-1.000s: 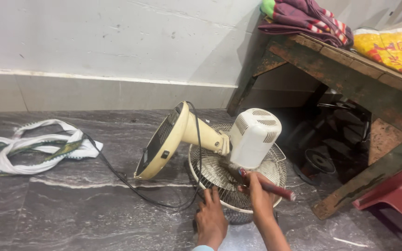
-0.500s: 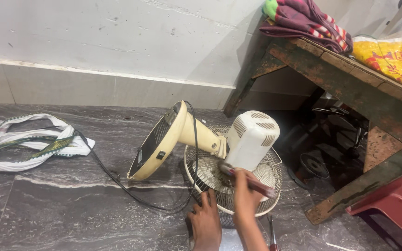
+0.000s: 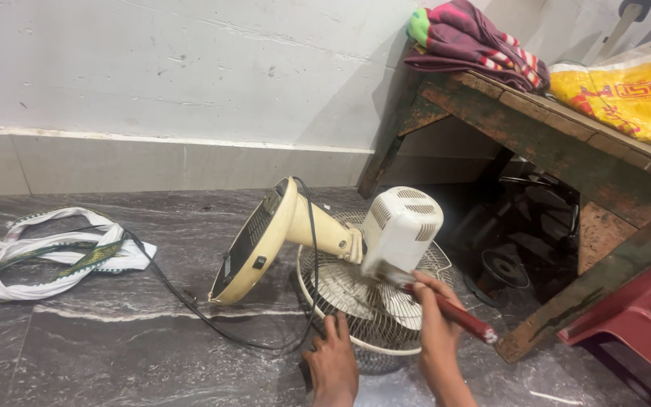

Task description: The person cleans a table fan by brushing its metal cage and motor housing with a hand brush. They hold the fan steady with one hand while sweeping dust from the grille and motor area with the other.

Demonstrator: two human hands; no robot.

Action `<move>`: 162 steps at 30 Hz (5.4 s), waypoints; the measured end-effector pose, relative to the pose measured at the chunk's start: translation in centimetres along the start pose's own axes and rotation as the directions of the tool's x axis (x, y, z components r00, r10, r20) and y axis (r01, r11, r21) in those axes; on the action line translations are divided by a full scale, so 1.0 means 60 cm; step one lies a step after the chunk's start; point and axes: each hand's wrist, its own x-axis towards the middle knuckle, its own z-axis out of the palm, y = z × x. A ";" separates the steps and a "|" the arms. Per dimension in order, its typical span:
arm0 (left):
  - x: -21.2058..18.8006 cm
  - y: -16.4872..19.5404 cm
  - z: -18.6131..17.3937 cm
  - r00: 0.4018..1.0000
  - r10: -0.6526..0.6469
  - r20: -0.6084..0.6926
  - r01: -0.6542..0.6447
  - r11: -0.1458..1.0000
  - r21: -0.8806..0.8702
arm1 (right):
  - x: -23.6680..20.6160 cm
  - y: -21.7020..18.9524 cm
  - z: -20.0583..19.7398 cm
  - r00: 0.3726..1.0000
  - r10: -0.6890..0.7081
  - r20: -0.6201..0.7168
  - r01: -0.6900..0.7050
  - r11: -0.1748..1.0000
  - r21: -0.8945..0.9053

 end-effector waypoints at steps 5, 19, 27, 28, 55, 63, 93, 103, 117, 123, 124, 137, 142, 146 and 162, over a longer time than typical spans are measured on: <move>0.004 0.004 0.001 0.998 -0.037 -0.053 0.033 0.997 -0.075 | -0.026 0.007 -0.037 0.976 0.211 -0.047 -0.203 0.821 -0.534; 0.006 -0.007 -0.007 0.999 -0.050 -0.004 0.050 0.996 -0.075 | -0.033 -0.031 -0.056 0.995 0.079 -0.067 -0.089 0.981 -0.171; -0.015 -0.014 -0.027 0.999 -0.012 0.037 0.018 0.989 -0.145 | -0.060 -0.080 -0.028 0.944 0.321 -0.078 -0.312 0.791 -0.526; -0.021 -0.013 -0.030 1.000 -0.006 0.004 0.007 0.989 -0.149 | -0.060 -0.094 -0.032 0.928 0.363 -0.081 -0.349 0.777 -0.524; 0.004 0.001 -0.024 0.981 -0.125 0.151 0.137 0.988 -0.076 | 0.044 -0.009 -0.006 0.981 0.158 -0.113 -0.156 0.987 0.025; 0.010 -0.002 -0.013 0.987 -0.111 0.116 0.116 0.992 -0.041 | -0.003 0.030 -0.047 0.987 0.108 0.119 -0.126 0.980 0.155; 0.003 -0.011 -0.010 0.994 -0.068 0.087 0.073 0.996 -0.057 | -0.100 0.045 0.048 0.829 -0.516 0.215 0.542 0.836 -0.082; -0.001 0.007 -0.030 0.985 -0.114 0.131 0.129 0.986 -0.110 | -0.005 0.011 -0.090 0.994 -0.112 0.015 0.113 0.985 -0.132; 0.014 0.075 0.040 0.971 0.236 -0.019 -0.229 0.956 0.184 | 0.049 0.000 -0.062 0.997 -0.021 0.075 0.042 0.956 -0.290; 0.034 0.032 0.079 0.963 0.263 -0.056 -0.253 0.957 0.140 | 0.005 0.034 -0.055 0.992 -0.023 0.125 0.058 0.956 -0.286; 0.031 0.035 0.081 0.974 0.220 -0.055 -0.211 0.967 0.141 | 0.000 0.045 -0.047 0.964 -0.044 0.261 0.088 0.983 -0.159; 0.002 0.020 0.025 0.964 0.255 0.072 -0.265 0.925 0.270 | 0.021 0.043 -0.033 0.919 0.229 0.321 -0.196 0.972 -0.132; 0.018 0.000 0.033 0.922 0.375 -0.096 -0.295 0.841 0.453 | 0.047 0.010 -0.067 0.986 0.159 0.056 -0.148 0.975 -0.166; 0.031 -0.003 0.059 0.917 0.381 -0.117 -0.321 0.880 0.351 | 0.030 0.001 -0.072 0.986 -0.167 -0.023 0.122 0.803 -0.584; 0.011 0.016 0.027 0.944 0.325 -0.058 -0.294 0.907 0.301 | 0.032 0.012 -0.085 1.000 -0.005 -0.018 -0.007 0.798 -0.603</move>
